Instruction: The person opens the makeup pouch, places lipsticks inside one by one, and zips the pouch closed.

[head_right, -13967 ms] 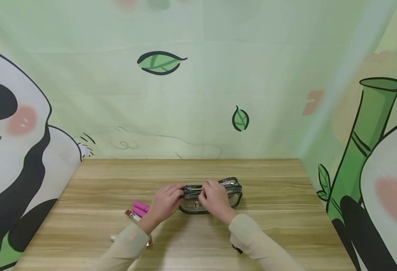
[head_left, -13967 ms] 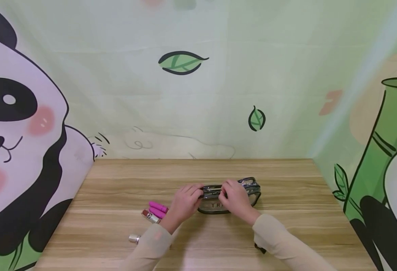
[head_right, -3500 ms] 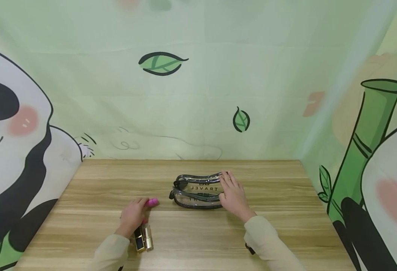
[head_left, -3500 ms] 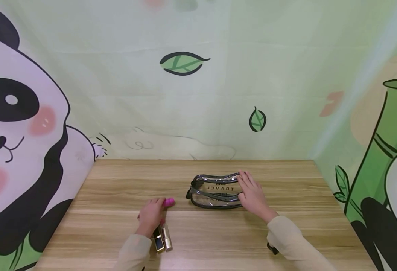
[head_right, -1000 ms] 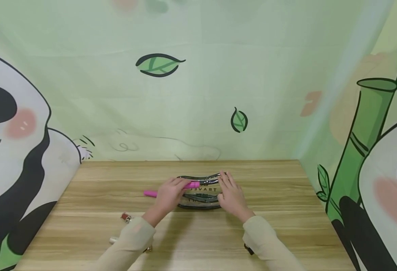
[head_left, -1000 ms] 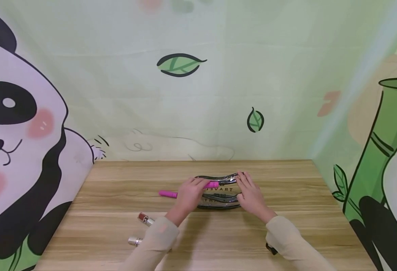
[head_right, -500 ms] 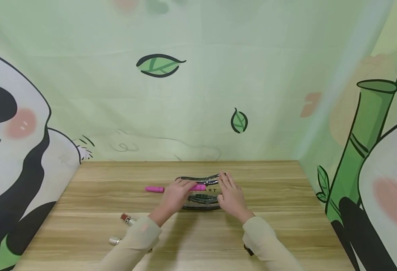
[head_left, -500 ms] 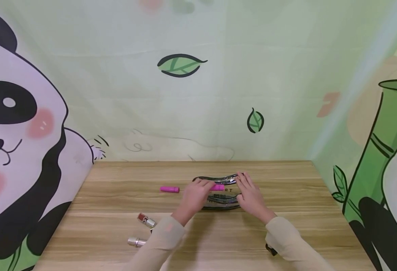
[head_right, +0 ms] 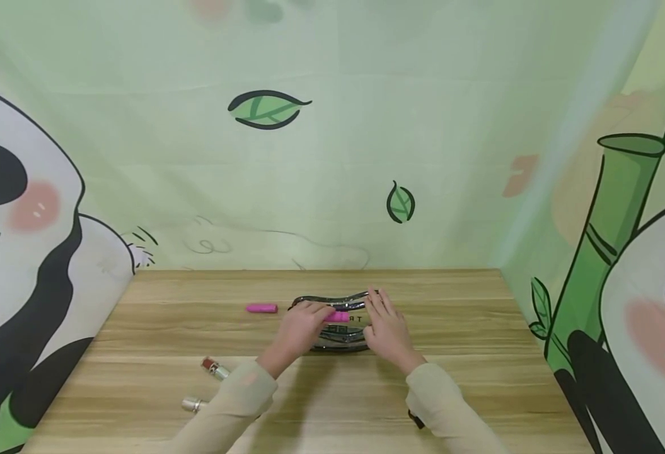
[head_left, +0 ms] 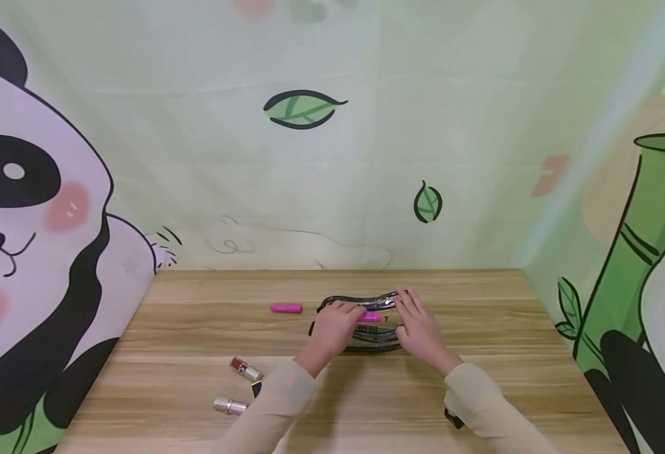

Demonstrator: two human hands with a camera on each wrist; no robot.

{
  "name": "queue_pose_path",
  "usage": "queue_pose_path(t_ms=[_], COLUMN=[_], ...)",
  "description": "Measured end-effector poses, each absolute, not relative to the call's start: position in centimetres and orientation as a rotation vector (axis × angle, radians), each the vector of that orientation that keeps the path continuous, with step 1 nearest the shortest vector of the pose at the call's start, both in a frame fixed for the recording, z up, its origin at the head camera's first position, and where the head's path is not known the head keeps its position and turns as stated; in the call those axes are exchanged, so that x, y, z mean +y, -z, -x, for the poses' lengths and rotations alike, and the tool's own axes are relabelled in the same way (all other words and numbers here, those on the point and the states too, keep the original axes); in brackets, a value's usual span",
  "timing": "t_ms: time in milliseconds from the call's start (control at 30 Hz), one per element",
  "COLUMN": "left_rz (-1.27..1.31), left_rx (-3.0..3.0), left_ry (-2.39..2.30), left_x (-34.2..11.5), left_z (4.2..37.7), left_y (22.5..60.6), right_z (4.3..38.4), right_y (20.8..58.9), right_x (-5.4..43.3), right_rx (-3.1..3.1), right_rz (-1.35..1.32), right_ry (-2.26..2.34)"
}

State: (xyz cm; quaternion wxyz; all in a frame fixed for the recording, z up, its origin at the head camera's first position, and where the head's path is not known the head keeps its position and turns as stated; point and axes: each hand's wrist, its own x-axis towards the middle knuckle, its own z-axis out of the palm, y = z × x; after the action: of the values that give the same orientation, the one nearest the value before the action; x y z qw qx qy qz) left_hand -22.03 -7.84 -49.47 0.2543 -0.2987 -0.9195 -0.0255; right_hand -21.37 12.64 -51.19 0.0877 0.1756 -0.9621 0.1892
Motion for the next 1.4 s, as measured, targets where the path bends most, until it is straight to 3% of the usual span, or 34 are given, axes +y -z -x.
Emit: queue_pose_path(t_ms=[1400], left_rz=[0.802], left_rx=[-2.61], left_ry=[-0.097], left_x=[-6.3], left_z=[22.5], left_y=[49.7], right_z=[21.6], right_y=[51.9], right_x=[12.6], right_rx=[-2.819], right_rz=[-0.556], right_ry=[-0.553])
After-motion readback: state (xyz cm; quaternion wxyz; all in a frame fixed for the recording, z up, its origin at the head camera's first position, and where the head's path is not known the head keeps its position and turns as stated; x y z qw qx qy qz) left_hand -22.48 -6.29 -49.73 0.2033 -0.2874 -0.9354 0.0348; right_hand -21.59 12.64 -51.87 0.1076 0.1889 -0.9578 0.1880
